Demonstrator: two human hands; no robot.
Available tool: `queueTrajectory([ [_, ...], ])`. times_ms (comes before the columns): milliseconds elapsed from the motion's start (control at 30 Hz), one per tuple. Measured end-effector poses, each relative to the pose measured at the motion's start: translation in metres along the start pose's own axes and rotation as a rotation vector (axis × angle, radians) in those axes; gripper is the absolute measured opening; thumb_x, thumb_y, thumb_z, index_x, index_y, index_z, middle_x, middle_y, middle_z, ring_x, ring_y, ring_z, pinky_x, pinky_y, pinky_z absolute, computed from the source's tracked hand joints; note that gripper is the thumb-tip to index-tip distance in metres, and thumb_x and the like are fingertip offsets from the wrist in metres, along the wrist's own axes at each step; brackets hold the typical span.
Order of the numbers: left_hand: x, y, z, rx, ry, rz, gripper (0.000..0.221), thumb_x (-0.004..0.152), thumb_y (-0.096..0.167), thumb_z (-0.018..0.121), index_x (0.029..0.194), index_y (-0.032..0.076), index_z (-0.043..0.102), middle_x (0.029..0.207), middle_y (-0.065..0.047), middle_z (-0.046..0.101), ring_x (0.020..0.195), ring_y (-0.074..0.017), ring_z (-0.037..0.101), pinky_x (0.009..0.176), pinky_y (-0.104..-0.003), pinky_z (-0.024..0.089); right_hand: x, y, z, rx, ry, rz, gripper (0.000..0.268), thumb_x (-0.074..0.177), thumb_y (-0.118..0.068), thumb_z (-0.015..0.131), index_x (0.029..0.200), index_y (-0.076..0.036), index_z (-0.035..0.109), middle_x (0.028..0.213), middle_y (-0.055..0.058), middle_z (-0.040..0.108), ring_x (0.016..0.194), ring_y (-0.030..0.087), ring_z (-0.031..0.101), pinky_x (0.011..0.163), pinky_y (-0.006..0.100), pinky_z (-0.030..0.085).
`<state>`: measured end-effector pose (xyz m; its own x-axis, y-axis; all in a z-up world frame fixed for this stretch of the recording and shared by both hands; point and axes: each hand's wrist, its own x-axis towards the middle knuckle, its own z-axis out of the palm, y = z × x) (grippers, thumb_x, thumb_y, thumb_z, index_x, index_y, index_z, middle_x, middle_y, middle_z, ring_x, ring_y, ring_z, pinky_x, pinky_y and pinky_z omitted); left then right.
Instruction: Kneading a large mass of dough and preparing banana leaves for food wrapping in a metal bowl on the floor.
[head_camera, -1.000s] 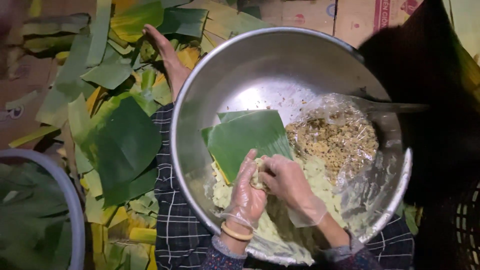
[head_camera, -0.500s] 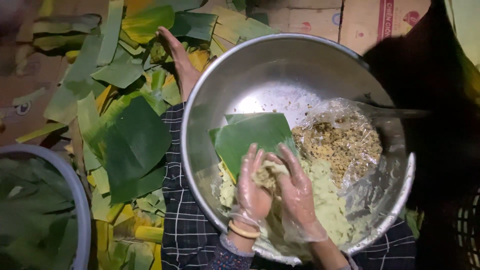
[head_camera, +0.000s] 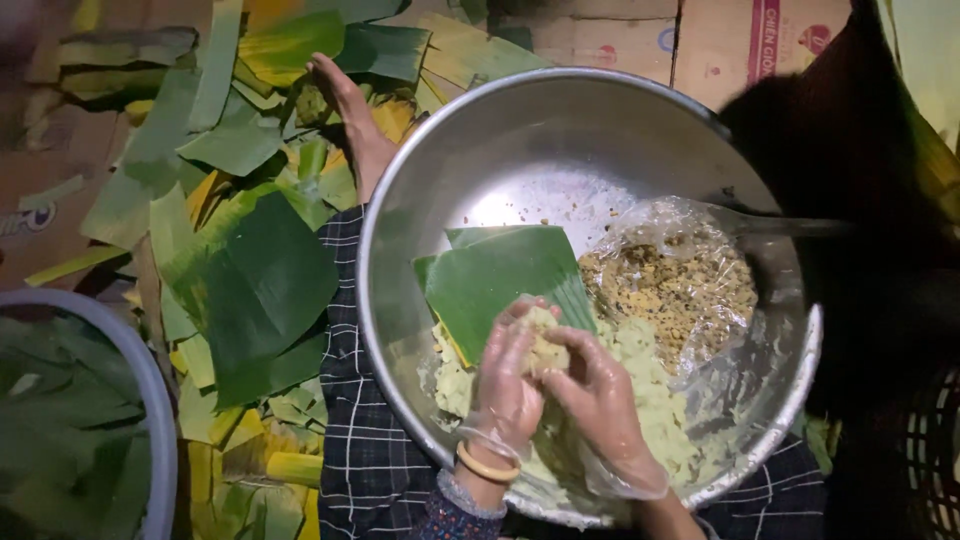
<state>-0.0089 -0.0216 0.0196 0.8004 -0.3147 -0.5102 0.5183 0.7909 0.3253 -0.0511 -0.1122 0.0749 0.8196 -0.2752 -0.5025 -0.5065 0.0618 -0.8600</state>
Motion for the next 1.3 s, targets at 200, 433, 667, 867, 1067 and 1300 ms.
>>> queueTrajectory([
  [200,0.006,0.003,-0.001,-0.104,-0.014,0.029,0.033,0.097,0.035,0.058,0.120,0.015,0.070,0.142,-0.016,0.052,0.118,-0.0329,0.054,0.096,-0.045,0.050,0.021,0.018,-0.010,-0.111,-0.085,-0.243,0.030,0.086,-0.003,0.062,0.115,-0.004,0.070,0.126,0.017,0.072,0.121,0.027,0.063,0.101,0.039,0.058],
  [433,0.012,-0.002,-0.019,-0.176,0.086,-0.079,0.035,0.093,0.035,0.066,0.119,0.011,0.068,0.113,-0.014,0.067,0.097,-0.0298,0.064,0.076,-0.037,0.059,0.010,0.005,-0.003,-0.312,-0.175,-0.393,0.062,0.088,-0.003,0.066,0.147,-0.009,0.049,0.142,0.020,0.062,0.124,0.030,0.067,0.100,0.036,0.063],
  [667,-0.001,0.010,0.020,0.012,0.398,-0.064,0.050,0.077,0.017,0.078,0.124,0.004,0.067,0.118,-0.017,0.063,0.084,-0.0244,0.061,0.067,-0.031,0.055,0.022,0.049,0.002,-0.221,-0.014,-0.516,0.009,0.091,-0.009,0.071,0.098,-0.005,0.068,0.095,0.010,0.071,0.085,0.019,0.071,0.075,0.025,0.066],
  [867,0.014,0.000,-0.008,0.043,0.385,0.077,0.033,0.087,0.006,0.065,0.120,0.004,0.064,0.099,-0.017,0.061,0.078,-0.0278,0.062,0.069,-0.037,0.056,0.020,0.041,0.015,-0.538,0.032,-0.867,0.017,0.085,0.007,0.068,0.095,-0.006,0.069,0.087,0.009,0.072,0.077,0.022,0.066,0.072,0.034,0.059],
  [1067,-0.001,0.005,0.016,-0.127,0.292,-0.028,0.063,0.074,0.005,0.078,0.134,0.009,0.058,0.135,-0.018,0.054,0.091,-0.0287,0.064,0.064,-0.035,0.062,0.028,0.070,-0.001,-0.802,0.051,-0.859,0.044,0.091,-0.009,0.070,0.135,-0.007,0.063,0.123,0.024,0.070,0.100,0.036,0.072,0.077,0.038,0.068],
  [1300,-0.003,0.023,0.017,-0.014,0.407,0.092,0.046,0.082,-0.002,0.069,0.128,0.002,0.062,0.109,-0.019,0.063,0.077,-0.0279,0.062,0.064,-0.038,0.058,0.005,0.064,-0.033,-0.704,-0.327,-0.523,0.013,0.089,-0.023,0.072,0.089,-0.012,0.079,0.091,0.004,0.074,0.081,0.017,0.069,0.064,0.029,0.059],
])
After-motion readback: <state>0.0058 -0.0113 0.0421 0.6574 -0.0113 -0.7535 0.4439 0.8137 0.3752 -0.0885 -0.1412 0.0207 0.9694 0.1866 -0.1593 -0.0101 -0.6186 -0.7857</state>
